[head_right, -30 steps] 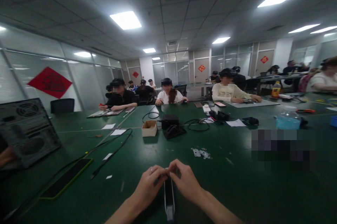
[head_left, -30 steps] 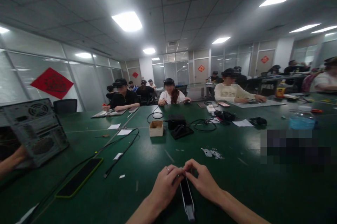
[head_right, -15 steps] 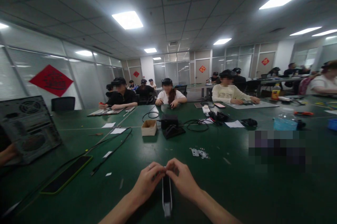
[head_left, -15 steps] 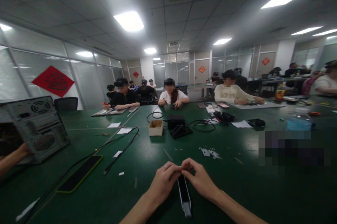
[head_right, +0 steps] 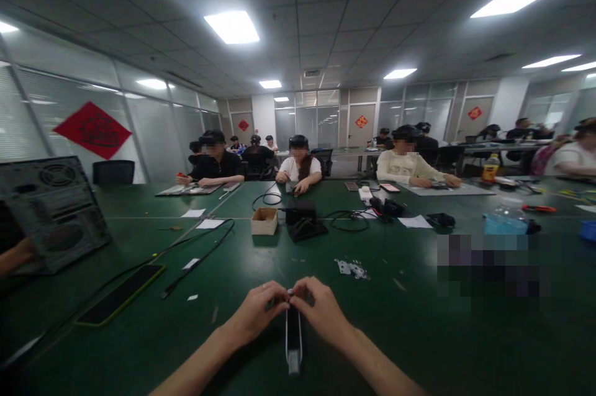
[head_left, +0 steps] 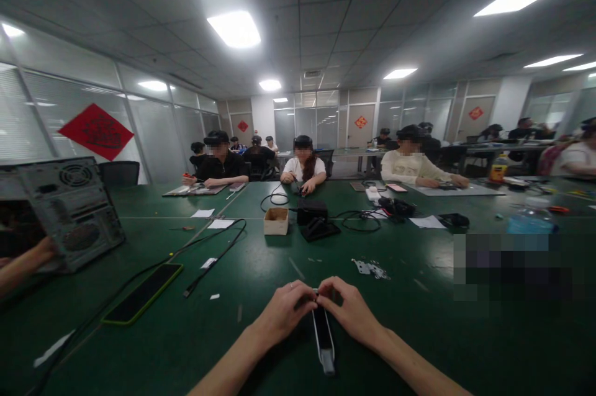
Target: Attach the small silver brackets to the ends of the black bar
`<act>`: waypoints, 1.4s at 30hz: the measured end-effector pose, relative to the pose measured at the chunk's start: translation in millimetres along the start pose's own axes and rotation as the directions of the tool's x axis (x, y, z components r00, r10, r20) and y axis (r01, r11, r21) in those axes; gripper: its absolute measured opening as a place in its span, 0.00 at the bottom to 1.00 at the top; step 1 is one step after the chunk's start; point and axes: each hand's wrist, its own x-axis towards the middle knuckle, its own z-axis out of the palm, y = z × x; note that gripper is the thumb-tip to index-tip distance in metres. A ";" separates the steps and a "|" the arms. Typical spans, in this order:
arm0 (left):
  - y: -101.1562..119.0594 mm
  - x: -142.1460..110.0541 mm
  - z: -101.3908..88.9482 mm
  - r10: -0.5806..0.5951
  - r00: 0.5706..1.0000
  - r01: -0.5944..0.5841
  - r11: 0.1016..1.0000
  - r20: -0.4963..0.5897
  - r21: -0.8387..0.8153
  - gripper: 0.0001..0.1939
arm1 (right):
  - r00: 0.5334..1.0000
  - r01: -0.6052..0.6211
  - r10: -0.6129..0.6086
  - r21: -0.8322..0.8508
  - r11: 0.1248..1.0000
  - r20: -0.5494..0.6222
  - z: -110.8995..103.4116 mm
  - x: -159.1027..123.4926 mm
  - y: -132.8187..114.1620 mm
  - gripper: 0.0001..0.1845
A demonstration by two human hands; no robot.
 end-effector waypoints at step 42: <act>-21.3 11.3 6.1 -0.366 0.928 0.373 0.894 0.075 -0.250 0.09 | 0.991 -0.003 0.040 -0.277 0.961 0.128 -14.2 1.1 12.5 0.10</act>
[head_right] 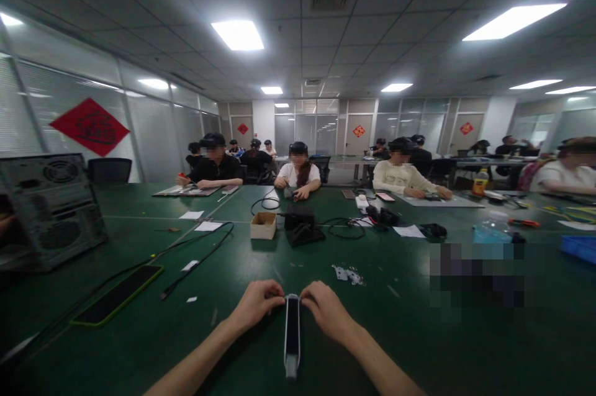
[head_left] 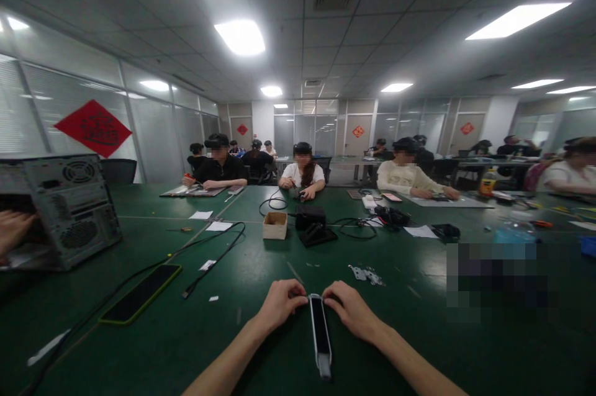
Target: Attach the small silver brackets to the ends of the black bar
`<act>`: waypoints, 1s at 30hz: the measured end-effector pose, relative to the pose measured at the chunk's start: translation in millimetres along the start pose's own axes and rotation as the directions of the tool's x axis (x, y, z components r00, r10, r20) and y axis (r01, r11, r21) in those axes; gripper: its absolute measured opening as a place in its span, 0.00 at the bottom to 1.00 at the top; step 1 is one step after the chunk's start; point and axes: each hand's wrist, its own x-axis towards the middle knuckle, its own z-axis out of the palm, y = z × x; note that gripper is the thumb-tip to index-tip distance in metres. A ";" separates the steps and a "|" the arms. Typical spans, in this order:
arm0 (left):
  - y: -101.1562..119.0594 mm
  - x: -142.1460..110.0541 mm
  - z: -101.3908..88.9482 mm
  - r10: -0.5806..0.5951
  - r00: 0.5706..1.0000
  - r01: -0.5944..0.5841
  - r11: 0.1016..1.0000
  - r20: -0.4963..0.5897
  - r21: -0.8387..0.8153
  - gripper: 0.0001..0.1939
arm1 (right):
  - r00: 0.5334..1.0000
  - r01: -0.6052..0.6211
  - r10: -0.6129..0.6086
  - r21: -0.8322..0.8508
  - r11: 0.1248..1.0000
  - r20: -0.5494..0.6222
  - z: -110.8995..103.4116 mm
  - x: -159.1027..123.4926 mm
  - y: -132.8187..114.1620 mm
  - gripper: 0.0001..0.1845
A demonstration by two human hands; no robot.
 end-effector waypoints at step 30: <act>14.5 8.1 -9.1 0.045 0.986 -0.045 0.999 0.159 0.001 0.13 | 0.985 -0.069 0.001 -0.389 0.919 -0.172 -69.4 3.3 80.7 0.13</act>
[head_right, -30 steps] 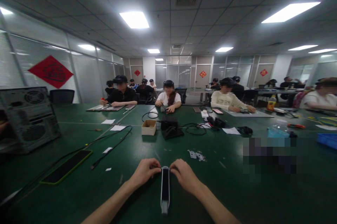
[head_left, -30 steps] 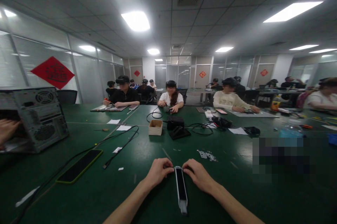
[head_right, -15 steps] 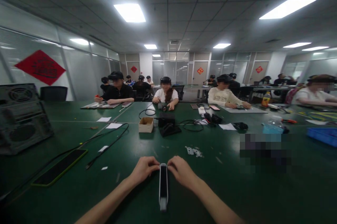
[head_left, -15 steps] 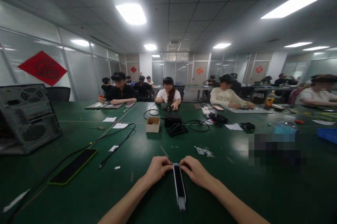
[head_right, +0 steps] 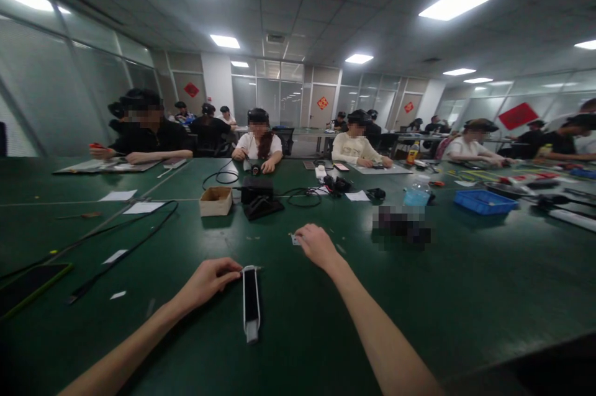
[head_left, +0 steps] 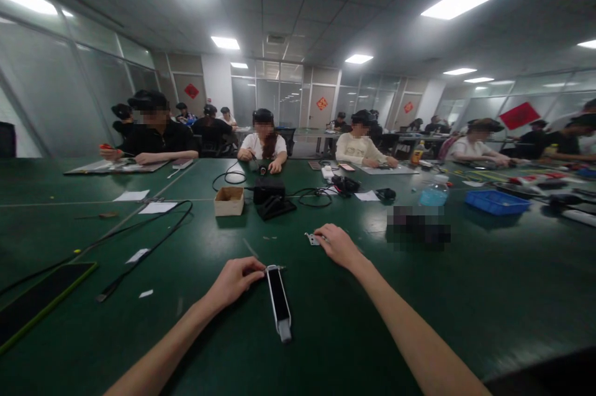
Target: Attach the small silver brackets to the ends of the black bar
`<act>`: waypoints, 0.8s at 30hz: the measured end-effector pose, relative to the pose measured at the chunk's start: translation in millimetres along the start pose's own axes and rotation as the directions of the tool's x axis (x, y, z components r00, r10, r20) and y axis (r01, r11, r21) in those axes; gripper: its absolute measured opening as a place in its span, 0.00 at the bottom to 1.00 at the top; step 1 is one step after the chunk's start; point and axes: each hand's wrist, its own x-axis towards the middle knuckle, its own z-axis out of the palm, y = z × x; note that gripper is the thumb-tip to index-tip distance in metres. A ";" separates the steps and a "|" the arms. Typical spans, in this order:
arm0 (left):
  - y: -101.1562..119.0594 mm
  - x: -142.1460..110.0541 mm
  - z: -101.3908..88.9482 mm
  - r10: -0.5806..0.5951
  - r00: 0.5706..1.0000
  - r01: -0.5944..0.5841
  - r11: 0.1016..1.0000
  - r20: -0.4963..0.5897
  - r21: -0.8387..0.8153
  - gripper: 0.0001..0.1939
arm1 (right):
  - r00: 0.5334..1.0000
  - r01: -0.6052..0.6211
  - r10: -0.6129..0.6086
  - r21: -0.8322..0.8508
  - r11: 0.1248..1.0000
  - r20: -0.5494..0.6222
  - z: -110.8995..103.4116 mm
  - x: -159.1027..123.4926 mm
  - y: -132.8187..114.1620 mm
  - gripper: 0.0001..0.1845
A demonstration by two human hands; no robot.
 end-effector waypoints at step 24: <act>-10.0 5.3 10.4 0.141 0.989 -0.126 0.953 -0.037 0.274 0.14 | 0.969 -0.184 0.225 -0.312 0.932 0.101 7.7 7.2 41.1 0.15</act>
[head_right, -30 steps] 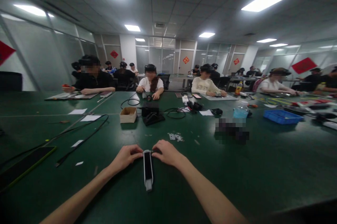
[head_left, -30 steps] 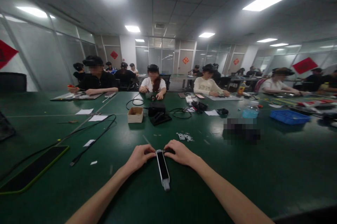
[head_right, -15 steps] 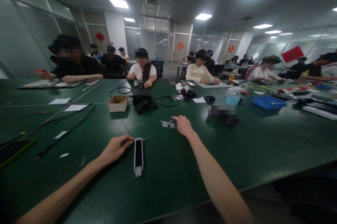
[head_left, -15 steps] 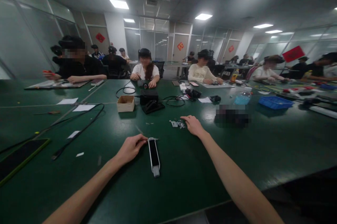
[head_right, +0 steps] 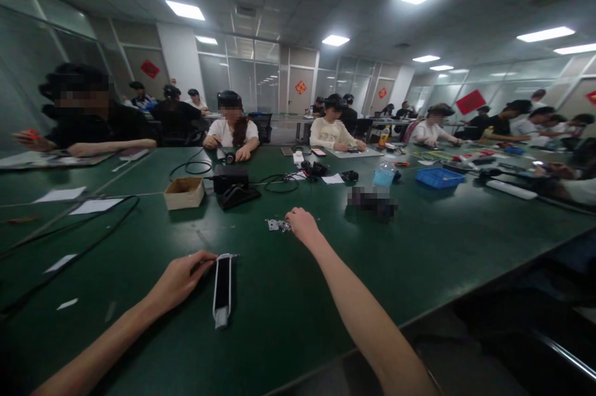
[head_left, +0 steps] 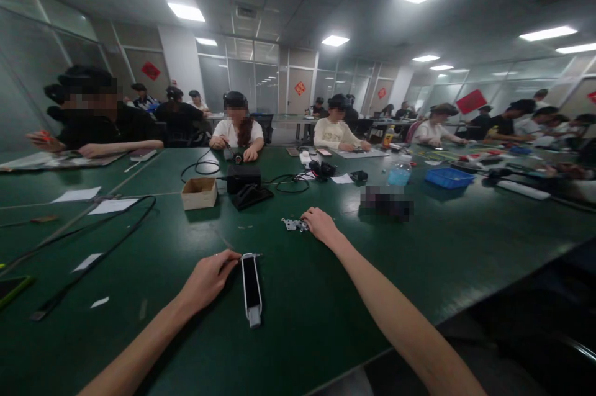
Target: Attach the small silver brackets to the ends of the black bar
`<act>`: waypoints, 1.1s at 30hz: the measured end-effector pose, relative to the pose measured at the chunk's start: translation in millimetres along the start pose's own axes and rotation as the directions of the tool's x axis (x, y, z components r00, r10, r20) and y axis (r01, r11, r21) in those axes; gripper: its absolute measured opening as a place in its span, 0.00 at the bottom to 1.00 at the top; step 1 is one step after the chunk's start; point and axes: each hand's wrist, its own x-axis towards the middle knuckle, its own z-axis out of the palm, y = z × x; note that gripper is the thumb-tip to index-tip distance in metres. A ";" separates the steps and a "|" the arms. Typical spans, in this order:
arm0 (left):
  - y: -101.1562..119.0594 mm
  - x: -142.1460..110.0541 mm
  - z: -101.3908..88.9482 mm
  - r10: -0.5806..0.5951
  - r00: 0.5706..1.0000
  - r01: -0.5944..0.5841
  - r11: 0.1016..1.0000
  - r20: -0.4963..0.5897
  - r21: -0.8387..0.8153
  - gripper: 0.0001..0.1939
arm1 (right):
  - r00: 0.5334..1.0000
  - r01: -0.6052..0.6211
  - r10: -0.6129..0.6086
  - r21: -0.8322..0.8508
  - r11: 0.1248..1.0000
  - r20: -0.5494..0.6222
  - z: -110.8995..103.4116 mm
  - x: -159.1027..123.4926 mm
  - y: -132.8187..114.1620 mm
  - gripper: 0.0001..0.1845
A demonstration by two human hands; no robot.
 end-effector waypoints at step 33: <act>1.9 -5.5 6.0 0.043 0.997 -0.033 0.988 -0.062 0.148 0.11 | 0.921 0.385 -0.283 0.535 0.752 -0.266 -2.0 -33.5 -105.6 0.14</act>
